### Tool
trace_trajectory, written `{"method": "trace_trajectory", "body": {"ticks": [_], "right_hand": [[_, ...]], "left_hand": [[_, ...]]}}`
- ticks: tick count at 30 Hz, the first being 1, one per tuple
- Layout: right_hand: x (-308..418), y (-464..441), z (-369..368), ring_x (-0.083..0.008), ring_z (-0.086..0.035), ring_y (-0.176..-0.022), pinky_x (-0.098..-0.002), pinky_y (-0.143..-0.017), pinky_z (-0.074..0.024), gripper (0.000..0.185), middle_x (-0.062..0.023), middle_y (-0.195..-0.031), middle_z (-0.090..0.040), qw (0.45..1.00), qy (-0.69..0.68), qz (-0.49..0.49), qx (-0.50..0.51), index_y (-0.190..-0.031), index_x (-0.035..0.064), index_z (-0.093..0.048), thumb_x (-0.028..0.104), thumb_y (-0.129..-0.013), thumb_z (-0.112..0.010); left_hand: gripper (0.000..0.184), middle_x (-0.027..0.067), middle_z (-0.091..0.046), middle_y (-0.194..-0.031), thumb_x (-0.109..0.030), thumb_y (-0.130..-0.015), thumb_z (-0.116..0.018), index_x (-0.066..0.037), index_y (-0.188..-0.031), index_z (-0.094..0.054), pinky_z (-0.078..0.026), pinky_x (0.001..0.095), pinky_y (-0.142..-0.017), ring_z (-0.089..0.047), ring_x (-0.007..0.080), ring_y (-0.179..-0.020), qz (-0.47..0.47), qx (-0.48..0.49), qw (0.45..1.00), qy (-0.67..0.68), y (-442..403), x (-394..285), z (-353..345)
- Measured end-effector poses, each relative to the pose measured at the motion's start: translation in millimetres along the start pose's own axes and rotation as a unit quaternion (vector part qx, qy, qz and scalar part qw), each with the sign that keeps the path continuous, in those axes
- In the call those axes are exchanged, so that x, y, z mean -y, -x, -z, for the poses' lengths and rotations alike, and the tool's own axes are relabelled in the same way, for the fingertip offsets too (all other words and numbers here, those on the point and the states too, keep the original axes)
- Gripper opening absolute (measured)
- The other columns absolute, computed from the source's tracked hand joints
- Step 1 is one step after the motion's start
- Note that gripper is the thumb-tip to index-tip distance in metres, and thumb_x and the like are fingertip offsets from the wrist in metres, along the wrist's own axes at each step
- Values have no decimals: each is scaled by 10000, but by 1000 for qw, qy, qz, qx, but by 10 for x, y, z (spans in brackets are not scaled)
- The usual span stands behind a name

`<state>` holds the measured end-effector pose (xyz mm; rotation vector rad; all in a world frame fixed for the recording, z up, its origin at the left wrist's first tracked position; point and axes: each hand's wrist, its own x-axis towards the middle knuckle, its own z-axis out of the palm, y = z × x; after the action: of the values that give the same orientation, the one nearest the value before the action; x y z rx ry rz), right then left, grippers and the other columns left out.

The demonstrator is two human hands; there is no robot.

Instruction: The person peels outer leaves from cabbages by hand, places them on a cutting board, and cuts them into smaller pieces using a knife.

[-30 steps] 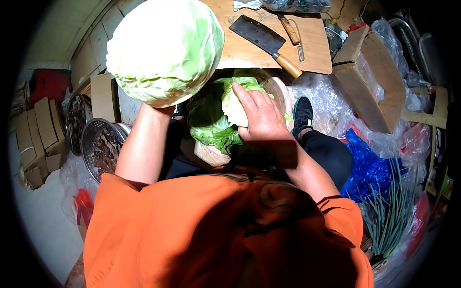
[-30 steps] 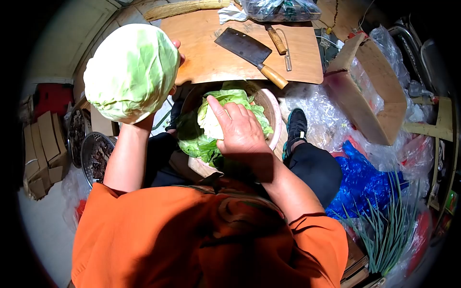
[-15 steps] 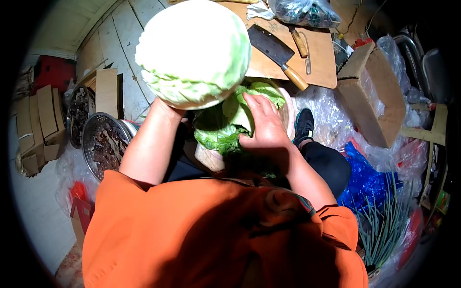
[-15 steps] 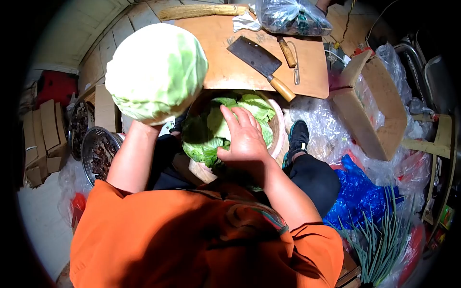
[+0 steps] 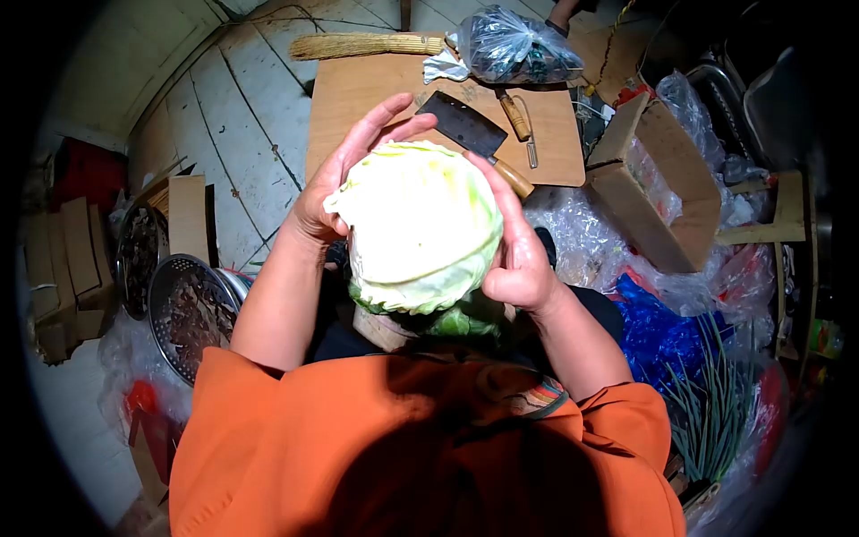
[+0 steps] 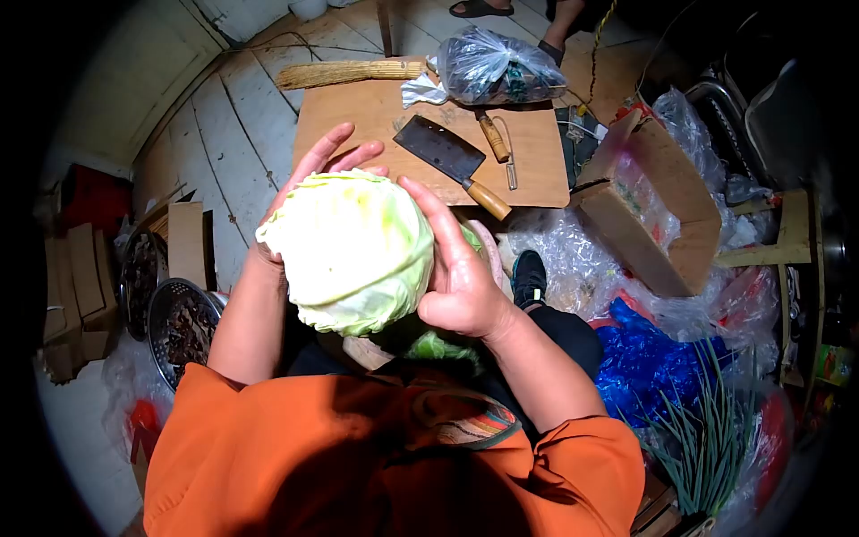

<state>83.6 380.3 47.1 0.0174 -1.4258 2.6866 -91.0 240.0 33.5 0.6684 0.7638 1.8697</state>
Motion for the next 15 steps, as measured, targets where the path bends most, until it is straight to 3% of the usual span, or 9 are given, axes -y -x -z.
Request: {"method": "trace_trajectory", "body": {"ticks": [2, 3, 5, 6, 7, 9, 13, 15], "right_hand": [[27, -41, 70, -224, -312, -1378, -341, -1127, -232, 999, -131, -1460, -319, 991, 110, 77, 9, -1499, 44, -130, -103, -582, -498], [52, -67, 37, -218, -325, -1366, -333, -1118, -249, 983, -129, -1444, -344, 991, 98, 89, -17, -1497, 38, -134, -98, -607, -528], [73, -143, 132, -230, -351, -1348, -335, -1109, -269, 931, -140, -1424, -369, 968, 210, 136, -20, -1476, 23, -205, -81, -619, -553], [81, -203, 230, -265, -394, -1319, -346, -1096, -294, 870, -160, -1401, -398, 914, 352, 200, -31, -1445, 12, -280, -63, -625, -560], [89, -221, 275, -265, -394, -1319, -346, -1096, -294, 870, -160, -1401, -398, 914, 349, 202, -29, -1445, 12, -280, -63, -625, -560], [77, -238, 340, -248, -331, -1369, -351, -1127, -226, 930, -175, -1477, -331, 874, 448, 185, -21, -1481, 7, -182, -100, -614, -503], [27, -287, 439, -247, -354, -1350, -355, -1121, -243, 873, -165, -1451, -361, 871, 463, 159, -51, -1468, 2, -220, -77, -650, -512], [75, -303, 440, -238, -379, -1329, -354, -1103, -279, 855, -157, -1434, -378, 869, 469, 142, -74, -1463, 3, -235, -77, -660, -518]], "left_hand": [[1073, 152, -453, -1398, -434, -638, -835, -33, -1454, -266, -402, 417, -1059, -503, 271, -1242, 61, -123, 990, -27, -11, -19, -69], [1073, 152, -453, -1398, -434, -638, -835, -33, -1454, -266, -402, 417, -1059, -503, 271, -1242, 60, -124, 990, -28, 25, 45, -22], [688, 152, -501, -1357, -433, -861, -626, -82, -1403, -391, -483, 424, -983, -541, 284, -1198, 69, -87, 980, 165, 110, 239, 143], [695, 134, -504, -1362, -499, -841, -618, -94, -1376, -438, -470, 433, -997, -534, 282, -1209, 79, -113, 977, 162, 88, 307, 96], [695, 134, -504, -1362, -499, -841, -618, -94, -1376, -438, -470, 433, -997, -534, 282, -1209, 78, -115, 978, 158, 66, 366, 74], [732, 121, -502, -1367, -525, -821, -630, -99, -1382, -429, -459, 442, -1008, -531, 283, -1213, 83, -145, 947, 272, 45, 458, 63], [860, 109, -497, -1374, -510, -699, -766, -107, -1380, -431, -416, 458, -1050, -505, 275, -1240, 45, -111, 976, 182, 48, 522, 100], [920, 104, -498, -1374, -502, -643, -812, -108, -1381, -430, -391, 464, -1070, -490, 270, -1253, 60, -138, 971, 187, 15, 561, 166]]}}
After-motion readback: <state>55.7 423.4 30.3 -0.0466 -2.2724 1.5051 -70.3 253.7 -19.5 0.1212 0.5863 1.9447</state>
